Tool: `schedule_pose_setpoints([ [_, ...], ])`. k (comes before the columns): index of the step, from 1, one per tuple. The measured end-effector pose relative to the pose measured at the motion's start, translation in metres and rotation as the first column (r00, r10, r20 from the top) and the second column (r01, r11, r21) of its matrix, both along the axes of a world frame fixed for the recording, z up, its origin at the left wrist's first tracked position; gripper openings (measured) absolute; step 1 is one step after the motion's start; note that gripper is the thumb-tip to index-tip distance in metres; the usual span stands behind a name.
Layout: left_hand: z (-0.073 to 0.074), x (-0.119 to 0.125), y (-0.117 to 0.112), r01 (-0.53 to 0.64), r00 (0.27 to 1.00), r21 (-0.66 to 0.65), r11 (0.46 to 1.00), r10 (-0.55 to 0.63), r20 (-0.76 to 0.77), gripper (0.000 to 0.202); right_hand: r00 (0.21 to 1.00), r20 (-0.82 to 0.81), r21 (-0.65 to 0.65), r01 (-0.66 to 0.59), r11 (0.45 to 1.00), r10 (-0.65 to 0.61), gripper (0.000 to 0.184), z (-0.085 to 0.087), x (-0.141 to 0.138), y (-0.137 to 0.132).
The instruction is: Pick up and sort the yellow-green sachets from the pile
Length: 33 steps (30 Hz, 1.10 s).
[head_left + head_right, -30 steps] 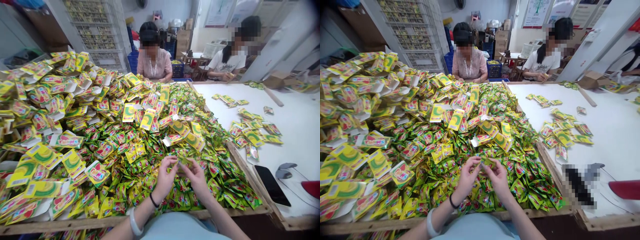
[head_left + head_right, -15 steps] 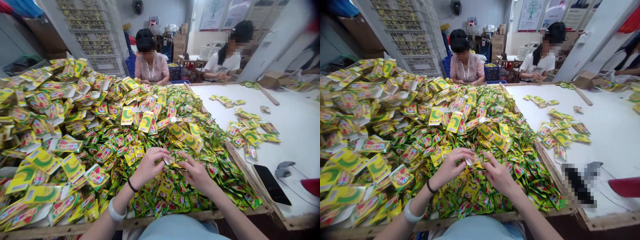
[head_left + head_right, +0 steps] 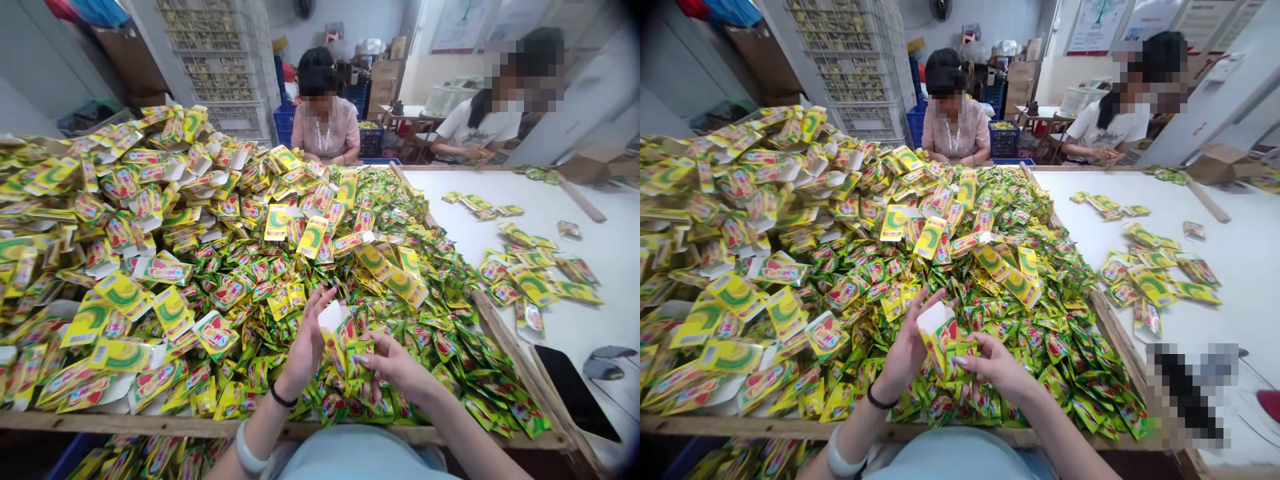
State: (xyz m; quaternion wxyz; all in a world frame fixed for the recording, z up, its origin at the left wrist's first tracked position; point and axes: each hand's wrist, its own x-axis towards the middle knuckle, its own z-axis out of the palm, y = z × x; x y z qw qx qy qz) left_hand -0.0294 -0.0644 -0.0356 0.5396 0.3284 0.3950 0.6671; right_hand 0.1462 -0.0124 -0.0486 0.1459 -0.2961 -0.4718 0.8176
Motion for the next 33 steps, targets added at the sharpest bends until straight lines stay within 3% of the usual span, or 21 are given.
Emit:
schedule_pose_setpoints([
  [3,0.001,0.014,-0.005,0.094,0.995,-0.102,0.990,-0.097,-0.020,0.048,0.997,0.004,0.095,0.072,0.993,-0.073,0.028,0.005,-0.004,-0.008],
  [5,0.000,0.017,-0.007,0.046,0.995,-0.170,0.984,-0.061,-0.082,0.043,0.993,0.013,0.242,0.110,0.964,-0.117,0.024,0.014,-0.003,-0.007],
  [8,-0.003,0.015,-0.009,-0.064,0.991,-0.226,0.972,0.036,-0.126,0.030,0.944,-0.065,0.469,0.314,0.826,-0.322,0.018,0.032,0.003,0.003],
  [10,-0.004,0.016,-0.010,0.000,0.983,-0.254,0.967,-0.047,-0.178,0.025,0.910,-0.141,0.569,0.398,0.720,-0.391,0.016,0.043,0.004,0.009],
  [11,-0.004,0.017,-0.011,0.060,0.972,-0.265,0.962,-0.117,-0.204,0.024,0.918,-0.153,0.636,0.375,0.674,-0.366,0.015,0.047,0.004,0.011],
  [13,-0.002,0.022,-0.015,0.172,0.935,-0.265,0.949,-0.242,-0.259,0.030,0.971,-0.073,0.803,0.194,0.564,-0.230,0.014,0.054,0.003,0.009],
  [15,0.000,0.027,-0.020,0.247,0.878,-0.264,0.932,-0.331,-0.345,0.038,0.985,0.148,0.900,-0.096,0.425,-0.093,0.026,0.058,0.003,0.004],
  [16,0.002,0.029,-0.022,0.270,0.840,-0.273,0.923,-0.364,-0.402,0.038,0.960,0.275,0.899,-0.235,0.368,-0.060,0.031,0.059,0.004,0.000],
  [18,0.004,0.030,-0.027,0.278,0.764,-0.296,0.914,-0.397,-0.509,0.034,0.888,0.455,0.855,-0.415,0.310,-0.065,0.036,0.060,0.008,-0.007],
  [20,0.004,0.030,-0.029,0.285,0.739,-0.303,0.909,-0.410,-0.535,0.032,0.871,0.489,0.827,-0.445,0.343,-0.048,0.034,0.059,0.014,-0.010],
  [23,0.001,0.027,-0.030,0.373,0.775,-0.331,0.867,-0.487,-0.402,0.034,0.948,0.319,0.794,-0.266,0.547,-0.003,0.032,0.050,0.026,-0.007],
  [24,0.000,0.026,-0.030,0.415,0.771,-0.359,0.836,-0.533,-0.350,0.032,0.966,0.260,0.781,-0.200,0.592,-0.016,0.028,0.046,0.030,-0.006],
  [25,-0.001,0.024,-0.030,0.453,0.755,-0.397,0.798,-0.580,-0.306,0.030,0.976,0.214,0.783,-0.146,0.605,-0.042,0.021,0.042,0.033,-0.006],
  [27,-0.004,0.022,-0.029,0.521,0.719,-0.461,0.719,-0.660,-0.217,0.030,0.984,0.163,0.825,-0.099,0.557,-0.066,0.010,0.034,0.038,-0.008],
  [29,-0.008,0.021,-0.028,0.588,0.701,-0.446,0.675,-0.700,-0.135,0.037,0.984,0.175,0.849,-0.135,0.512,-0.031,0.014,0.030,0.040,-0.017],
  [31,-0.014,0.023,-0.026,0.639,0.687,-0.374,0.672,-0.718,-0.117,0.044,0.976,0.219,0.831,-0.194,0.522,0.014,0.019,0.028,0.037,-0.030],
  [33,-0.018,0.026,-0.024,0.647,0.672,-0.318,0.694,-0.715,-0.193,0.050,0.962,0.271,0.794,-0.251,0.553,0.047,0.019,0.027,0.033,-0.041],
])
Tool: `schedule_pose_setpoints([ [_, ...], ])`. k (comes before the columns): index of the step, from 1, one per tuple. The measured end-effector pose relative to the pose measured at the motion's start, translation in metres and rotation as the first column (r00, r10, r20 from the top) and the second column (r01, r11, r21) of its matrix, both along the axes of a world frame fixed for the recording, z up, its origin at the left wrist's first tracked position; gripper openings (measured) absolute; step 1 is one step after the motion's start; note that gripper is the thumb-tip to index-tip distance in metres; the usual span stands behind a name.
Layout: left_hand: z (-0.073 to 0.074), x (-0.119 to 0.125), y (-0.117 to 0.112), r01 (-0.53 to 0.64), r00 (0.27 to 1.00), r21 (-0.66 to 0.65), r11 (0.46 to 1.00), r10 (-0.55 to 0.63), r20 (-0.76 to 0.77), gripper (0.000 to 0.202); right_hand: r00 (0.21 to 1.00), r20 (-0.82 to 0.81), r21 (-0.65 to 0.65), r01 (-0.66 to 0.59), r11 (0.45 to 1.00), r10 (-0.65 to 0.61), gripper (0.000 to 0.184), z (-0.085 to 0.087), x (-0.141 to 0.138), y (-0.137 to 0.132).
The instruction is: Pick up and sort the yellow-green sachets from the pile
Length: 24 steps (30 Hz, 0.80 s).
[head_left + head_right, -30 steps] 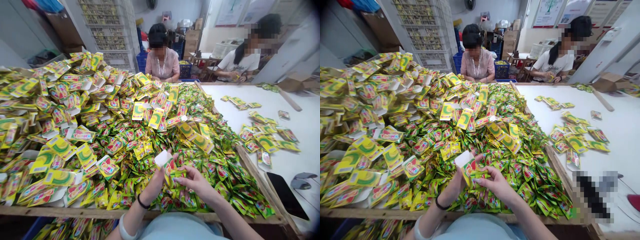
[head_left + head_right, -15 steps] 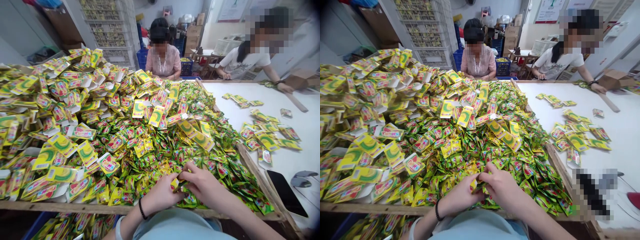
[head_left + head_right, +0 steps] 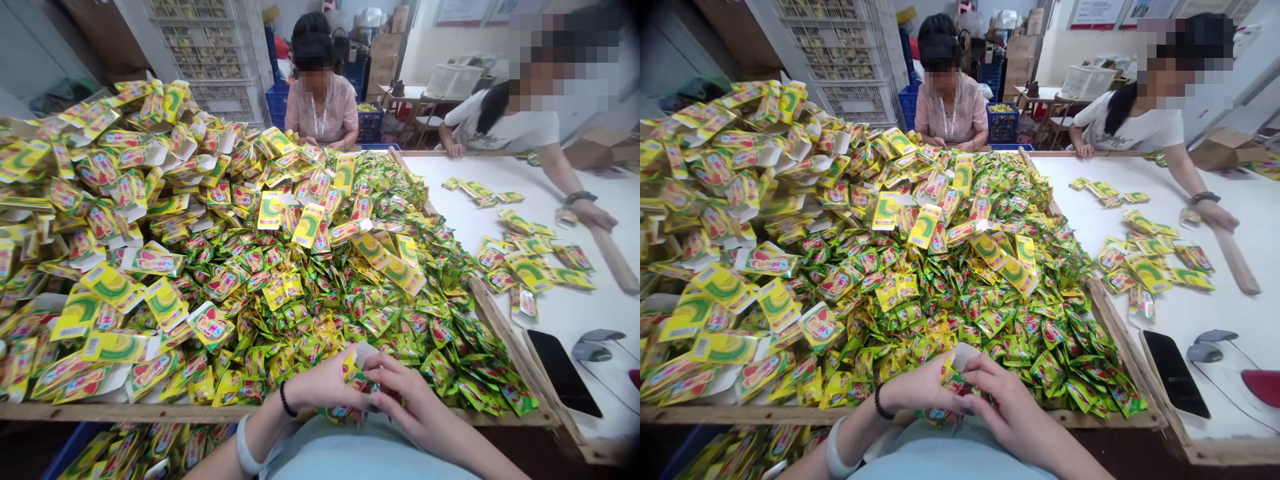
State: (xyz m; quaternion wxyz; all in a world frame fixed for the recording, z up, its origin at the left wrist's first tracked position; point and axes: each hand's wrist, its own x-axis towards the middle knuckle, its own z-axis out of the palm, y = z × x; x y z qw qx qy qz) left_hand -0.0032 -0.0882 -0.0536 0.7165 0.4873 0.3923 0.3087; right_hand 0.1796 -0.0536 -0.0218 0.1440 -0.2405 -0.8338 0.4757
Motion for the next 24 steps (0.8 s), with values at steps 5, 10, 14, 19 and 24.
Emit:
schedule_pose_setpoints([
  [5,0.002,0.000,0.008,-0.104,0.964,0.265,0.959,0.163,-0.210,0.084,0.989,0.001,0.149,0.143,0.978,-0.145,0.017,0.002,0.025,0.031],
  [10,-0.007,-0.029,0.024,-0.148,0.474,0.626,0.766,0.610,-0.635,0.022,0.602,-0.305,0.739,0.639,0.215,-0.738,0.031,0.018,0.087,0.122],
  [14,-0.026,-0.041,0.030,0.023,0.185,0.602,0.798,0.589,-0.787,0.011,0.870,0.016,0.894,0.209,0.397,-0.493,0.035,-0.009,0.066,0.124],
  [19,-0.025,-0.043,0.029,-0.200,0.385,0.655,0.729,0.673,-0.632,0.017,0.901,0.379,0.750,-0.166,0.641,-0.210,0.039,-0.055,0.020,0.091],
  [24,-0.021,-0.044,0.031,-0.500,0.579,0.495,0.711,0.699,-0.420,0.022,0.966,0.156,0.333,0.144,0.932,-0.205,0.022,-0.028,0.015,0.091],
])
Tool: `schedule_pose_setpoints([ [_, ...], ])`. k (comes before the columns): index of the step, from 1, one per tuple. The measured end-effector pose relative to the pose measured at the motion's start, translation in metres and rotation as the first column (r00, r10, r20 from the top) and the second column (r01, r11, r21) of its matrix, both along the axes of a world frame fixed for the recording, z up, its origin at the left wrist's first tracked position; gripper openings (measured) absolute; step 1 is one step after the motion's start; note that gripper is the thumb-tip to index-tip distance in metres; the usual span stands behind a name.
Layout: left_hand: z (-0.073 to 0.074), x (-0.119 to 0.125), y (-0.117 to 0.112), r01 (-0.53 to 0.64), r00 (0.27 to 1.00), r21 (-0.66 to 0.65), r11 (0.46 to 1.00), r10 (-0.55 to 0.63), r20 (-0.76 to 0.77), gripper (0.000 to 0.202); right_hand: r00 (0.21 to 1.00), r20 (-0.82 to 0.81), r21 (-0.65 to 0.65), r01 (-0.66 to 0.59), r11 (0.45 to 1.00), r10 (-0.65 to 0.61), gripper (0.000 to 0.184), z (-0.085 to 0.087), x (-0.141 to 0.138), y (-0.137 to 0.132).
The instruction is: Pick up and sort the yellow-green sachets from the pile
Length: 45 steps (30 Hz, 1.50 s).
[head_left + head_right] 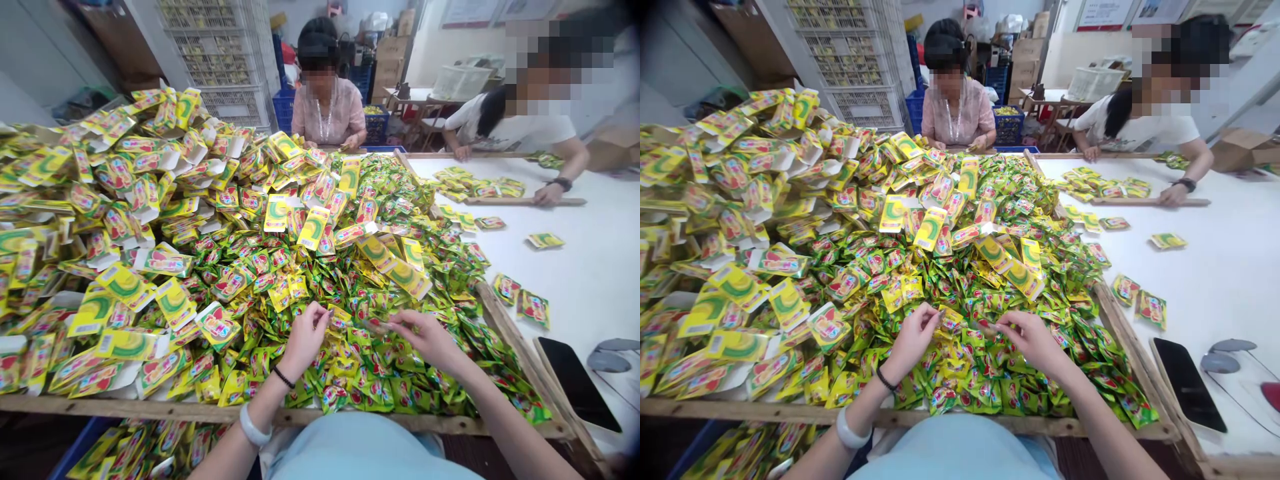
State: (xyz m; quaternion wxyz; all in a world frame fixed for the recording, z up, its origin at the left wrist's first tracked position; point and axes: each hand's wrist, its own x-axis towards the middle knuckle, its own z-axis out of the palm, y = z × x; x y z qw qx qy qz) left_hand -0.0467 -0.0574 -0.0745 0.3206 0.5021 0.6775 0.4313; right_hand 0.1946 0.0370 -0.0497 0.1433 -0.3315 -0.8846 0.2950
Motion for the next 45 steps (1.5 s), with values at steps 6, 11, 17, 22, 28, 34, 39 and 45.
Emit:
schedule_pose_setpoints([
  [6,0.003,0.014,0.003,0.075,0.926,-0.032,0.997,-0.058,0.373,0.030,0.978,-0.202,-0.295,-0.016,0.955,-0.046,0.023,0.018,-0.037,-0.018],
  [11,0.011,0.030,-0.002,0.071,0.888,0.010,0.997,-0.068,0.455,0.032,0.943,-0.305,-0.075,0.117,0.990,-0.135,0.015,0.004,-0.054,-0.023],
  [17,0.036,0.022,0.036,0.187,0.979,0.231,0.955,-0.161,-0.126,0.024,0.716,-0.486,-0.683,0.046,0.729,-0.501,0.035,-0.002,-0.059,-0.024],
  [22,0.073,-0.030,0.126,-0.028,0.699,0.254,0.967,0.201,-0.687,0.056,0.674,-0.436,-0.733,0.118,0.670,-0.596,0.032,-0.005,-0.050,-0.024],
  [28,0.074,-0.054,0.141,-0.047,0.689,0.166,0.985,0.152,-0.709,0.079,0.634,-0.467,-0.736,0.108,0.669,-0.616,0.026,0.002,-0.029,-0.027],
  [34,0.051,0.005,0.039,0.174,0.929,0.172,0.970,-0.219,0.297,0.023,0.514,-0.667,-0.544,0.158,0.824,-0.539,0.029,0.043,-0.031,-0.021],
  [39,0.048,0.037,0.001,0.257,0.838,0.092,0.962,-0.269,0.476,0.023,0.802,-0.597,-0.079,-0.067,0.995,0.007,0.015,0.068,-0.058,-0.020],
  [45,0.052,0.032,-0.011,0.411,0.893,-0.070,0.909,-0.387,0.229,0.027,0.952,0.023,0.084,-0.306,0.948,0.305,0.019,0.071,-0.051,-0.034],
])
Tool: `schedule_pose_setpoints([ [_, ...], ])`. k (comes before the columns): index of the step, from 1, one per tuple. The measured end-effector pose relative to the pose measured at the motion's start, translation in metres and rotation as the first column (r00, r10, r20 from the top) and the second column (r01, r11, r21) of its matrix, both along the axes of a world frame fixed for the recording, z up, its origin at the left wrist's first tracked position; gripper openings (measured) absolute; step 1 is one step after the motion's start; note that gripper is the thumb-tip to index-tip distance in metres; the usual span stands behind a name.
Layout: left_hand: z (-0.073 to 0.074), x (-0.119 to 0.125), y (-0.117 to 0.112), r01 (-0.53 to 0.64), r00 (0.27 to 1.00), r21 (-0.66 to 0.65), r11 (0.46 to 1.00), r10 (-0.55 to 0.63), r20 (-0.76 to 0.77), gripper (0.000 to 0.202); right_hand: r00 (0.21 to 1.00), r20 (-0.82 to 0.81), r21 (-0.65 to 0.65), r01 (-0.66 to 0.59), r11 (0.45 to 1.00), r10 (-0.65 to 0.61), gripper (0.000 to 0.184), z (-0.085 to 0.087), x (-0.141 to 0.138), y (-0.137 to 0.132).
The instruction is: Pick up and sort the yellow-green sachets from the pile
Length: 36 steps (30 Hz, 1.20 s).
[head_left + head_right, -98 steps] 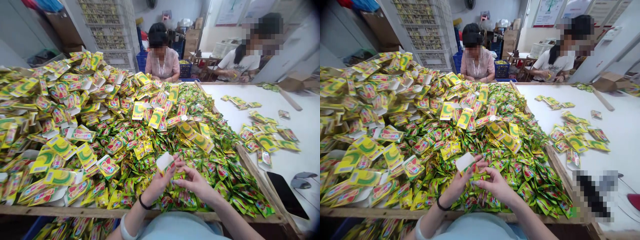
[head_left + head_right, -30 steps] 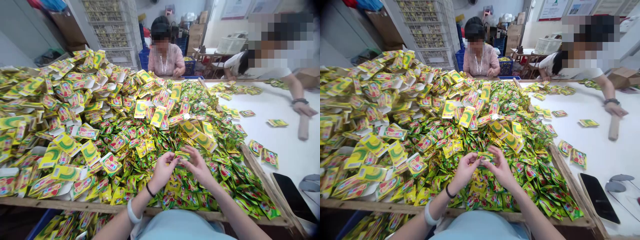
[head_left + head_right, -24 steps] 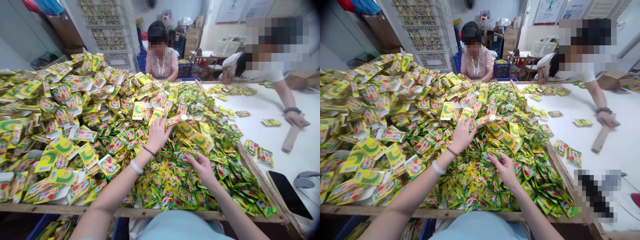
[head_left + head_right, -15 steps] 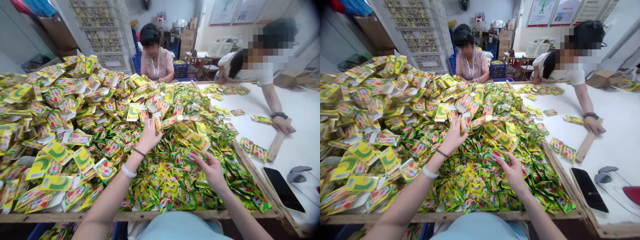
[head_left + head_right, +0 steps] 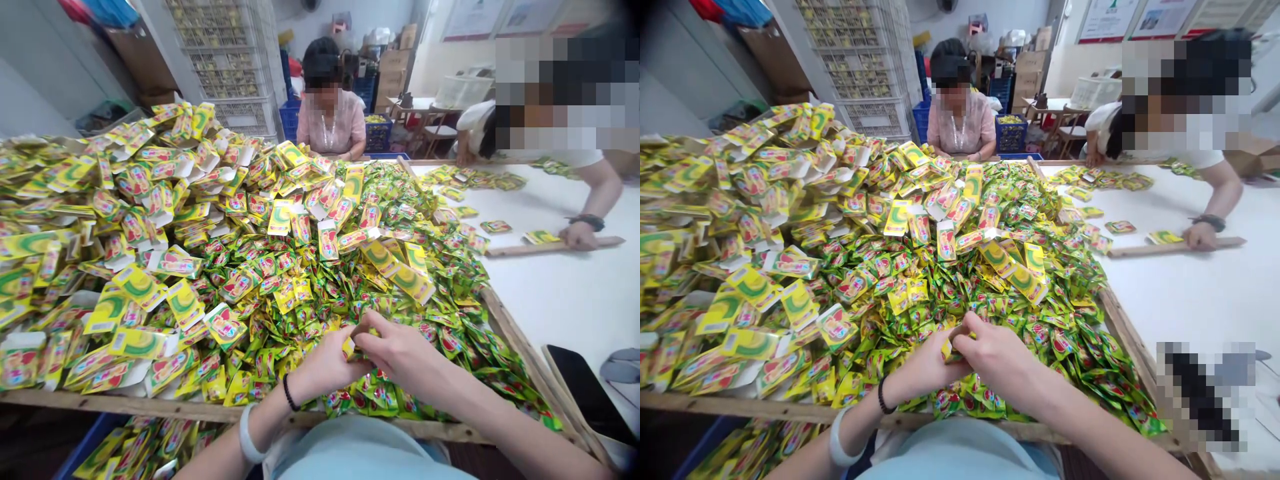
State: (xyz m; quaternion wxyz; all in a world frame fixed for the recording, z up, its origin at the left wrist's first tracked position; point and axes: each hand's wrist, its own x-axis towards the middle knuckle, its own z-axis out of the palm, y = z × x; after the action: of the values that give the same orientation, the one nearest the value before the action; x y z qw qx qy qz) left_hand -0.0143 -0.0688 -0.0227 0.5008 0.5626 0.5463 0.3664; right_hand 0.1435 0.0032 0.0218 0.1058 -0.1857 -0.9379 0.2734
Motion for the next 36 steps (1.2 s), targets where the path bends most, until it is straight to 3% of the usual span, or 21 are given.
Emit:
schedule_pose_setpoints([
  [2,-0.004,0.000,-0.004,0.002,0.998,-0.039,0.999,0.001,0.060,0.037,0.999,-0.027,-0.162,0.020,0.987,-0.025,0.020,-0.002,0.009,-0.003],
  [4,-0.011,0.002,-0.008,0.012,0.985,-0.055,0.998,-0.002,0.173,0.047,0.986,-0.125,-0.355,0.057,0.933,-0.108,0.026,-0.007,0.019,-0.005],
  [6,-0.020,0.005,-0.013,0.048,0.965,-0.081,0.996,-0.025,0.262,0.057,0.964,-0.198,-0.430,0.079,0.899,-0.179,0.019,-0.017,0.027,-0.009],
  [10,-0.034,0.016,-0.021,0.141,0.945,-0.166,0.976,-0.082,0.316,0.064,0.982,-0.163,-0.394,0.019,0.919,-0.091,0.016,-0.037,0.030,-0.032],
  [13,-0.030,0.023,-0.019,0.210,0.941,-0.133,0.969,-0.163,0.296,0.089,0.988,-0.119,-0.387,0.047,0.921,-0.101,0.017,-0.043,0.032,-0.040],
  [15,-0.020,0.019,-0.011,0.224,0.958,-0.038,0.974,-0.213,0.190,0.102,0.973,-0.142,-0.293,0.132,0.947,-0.179,0.019,-0.041,0.046,-0.030],
  [17,-0.011,0.003,0.000,0.153,0.986,0.133,0.979,-0.143,-0.083,0.090,0.915,-0.223,-0.094,0.323,0.942,-0.336,0.017,-0.032,0.072,-0.004],
  [18,-0.008,-0.009,0.006,0.099,0.965,0.235,0.967,-0.035,-0.260,0.078,0.845,-0.290,0.030,0.476,0.879,-0.448,0.016,-0.026,0.089,0.012],
  [19,-0.008,-0.022,0.011,0.050,0.899,0.325,0.944,0.099,-0.426,0.064,0.747,-0.364,0.154,0.637,0.756,-0.556,0.015,-0.020,0.105,0.029],
  [21,-0.013,-0.053,0.020,-0.002,0.696,0.430,0.903,0.310,-0.647,0.048,0.524,-0.495,0.386,0.847,0.366,-0.693,0.031,-0.012,0.130,0.057],
  [22,-0.019,-0.067,0.024,-0.008,0.614,0.446,0.895,0.356,-0.704,0.046,0.486,-0.530,0.448,0.856,0.257,-0.695,0.039,-0.010,0.135,0.067],
  [23,-0.025,-0.079,0.026,-0.006,0.563,0.449,0.894,0.374,-0.737,0.046,0.500,-0.540,0.491,0.840,0.229,-0.677,0.044,-0.012,0.134,0.073],
  [24,-0.031,-0.089,0.027,-0.003,0.544,0.449,0.893,0.378,-0.749,0.045,0.567,-0.517,0.517,0.804,0.294,-0.641,0.042,-0.017,0.126,0.076],
  [26,-0.039,-0.101,0.027,-0.008,0.573,0.463,0.886,0.384,-0.724,0.038,0.773,-0.386,0.526,0.633,0.568,-0.503,0.030,-0.034,0.096,0.073],
  [28,-0.041,-0.103,0.024,-0.051,0.632,0.499,0.865,0.415,-0.655,0.031,0.924,-0.164,0.518,0.380,0.766,-0.347,0.028,-0.056,0.056,0.064],
  [30,-0.037,-0.099,0.020,-0.162,0.688,0.532,0.831,0.481,-0.543,0.027,0.966,0.019,0.509,0.211,0.834,-0.256,0.033,-0.075,0.021,0.055],
  [32,-0.031,-0.091,0.017,-0.340,0.739,0.495,0.800,0.552,-0.385,0.028,0.967,0.100,0.510,0.153,0.846,-0.235,0.034,-0.089,0.001,0.049],
  [34,-0.028,-0.082,0.015,-0.497,0.780,0.365,0.787,0.590,-0.210,0.034,0.965,0.105,0.509,0.157,0.847,-0.242,0.030,-0.097,-0.005,0.047],
  [36,-0.028,-0.073,0.015,-0.563,0.811,0.209,0.799,0.583,-0.045,0.039,0.963,0.094,0.495,0.174,0.851,-0.252,0.024,-0.099,-0.001,0.050],
])
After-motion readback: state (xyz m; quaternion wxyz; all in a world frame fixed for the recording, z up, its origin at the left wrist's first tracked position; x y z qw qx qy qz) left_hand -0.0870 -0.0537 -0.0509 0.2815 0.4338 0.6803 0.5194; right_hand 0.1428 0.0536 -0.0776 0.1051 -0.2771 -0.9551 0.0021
